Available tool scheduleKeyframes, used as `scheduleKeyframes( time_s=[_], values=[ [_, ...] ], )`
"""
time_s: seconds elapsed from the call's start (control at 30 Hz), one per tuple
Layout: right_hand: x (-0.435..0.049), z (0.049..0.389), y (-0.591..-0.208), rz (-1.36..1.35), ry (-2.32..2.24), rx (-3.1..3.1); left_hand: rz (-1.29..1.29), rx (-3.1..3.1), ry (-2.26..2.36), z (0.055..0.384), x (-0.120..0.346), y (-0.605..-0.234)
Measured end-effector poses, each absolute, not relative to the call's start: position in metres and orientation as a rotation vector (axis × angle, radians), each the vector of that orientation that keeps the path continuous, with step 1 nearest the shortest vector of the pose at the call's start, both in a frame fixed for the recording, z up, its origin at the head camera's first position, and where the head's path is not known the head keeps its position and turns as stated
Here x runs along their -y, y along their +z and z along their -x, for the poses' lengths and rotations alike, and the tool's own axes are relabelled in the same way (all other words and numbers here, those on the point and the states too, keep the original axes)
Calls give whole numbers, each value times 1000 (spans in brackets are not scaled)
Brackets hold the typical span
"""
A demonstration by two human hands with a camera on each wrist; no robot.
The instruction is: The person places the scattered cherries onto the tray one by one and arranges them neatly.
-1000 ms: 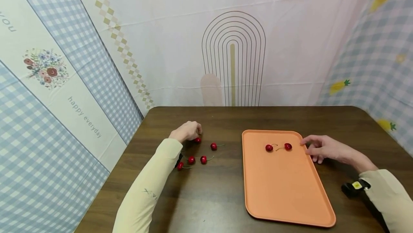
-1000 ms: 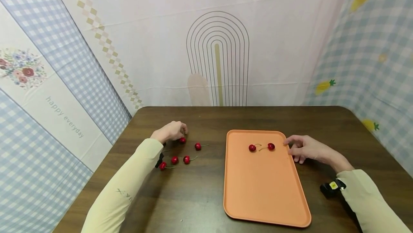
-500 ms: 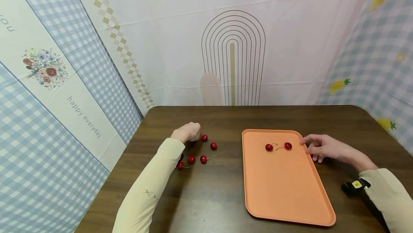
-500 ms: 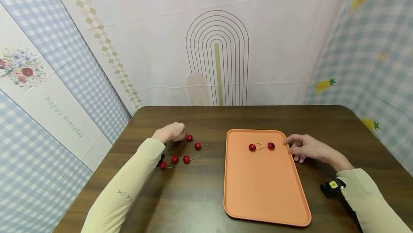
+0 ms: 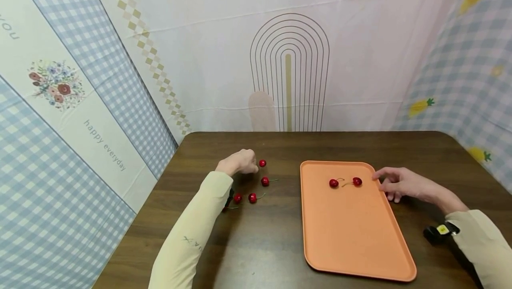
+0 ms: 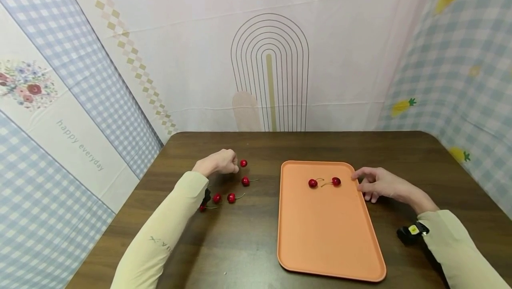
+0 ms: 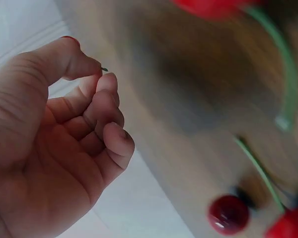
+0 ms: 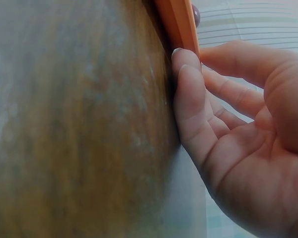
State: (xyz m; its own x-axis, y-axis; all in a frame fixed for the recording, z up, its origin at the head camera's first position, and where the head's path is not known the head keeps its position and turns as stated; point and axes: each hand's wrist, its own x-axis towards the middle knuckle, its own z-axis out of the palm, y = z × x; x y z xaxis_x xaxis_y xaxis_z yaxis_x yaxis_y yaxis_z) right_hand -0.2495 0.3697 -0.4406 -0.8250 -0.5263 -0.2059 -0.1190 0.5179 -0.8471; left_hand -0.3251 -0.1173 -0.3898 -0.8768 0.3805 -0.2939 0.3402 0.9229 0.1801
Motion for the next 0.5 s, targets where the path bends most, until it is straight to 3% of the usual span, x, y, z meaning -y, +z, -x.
scheduleKeyframes(
  time_s=[0.5],
  values=[
    [-368, 250, -443, 519, -1223, -2343, -744, -2781, 471, 312, 76, -376]
  ],
)
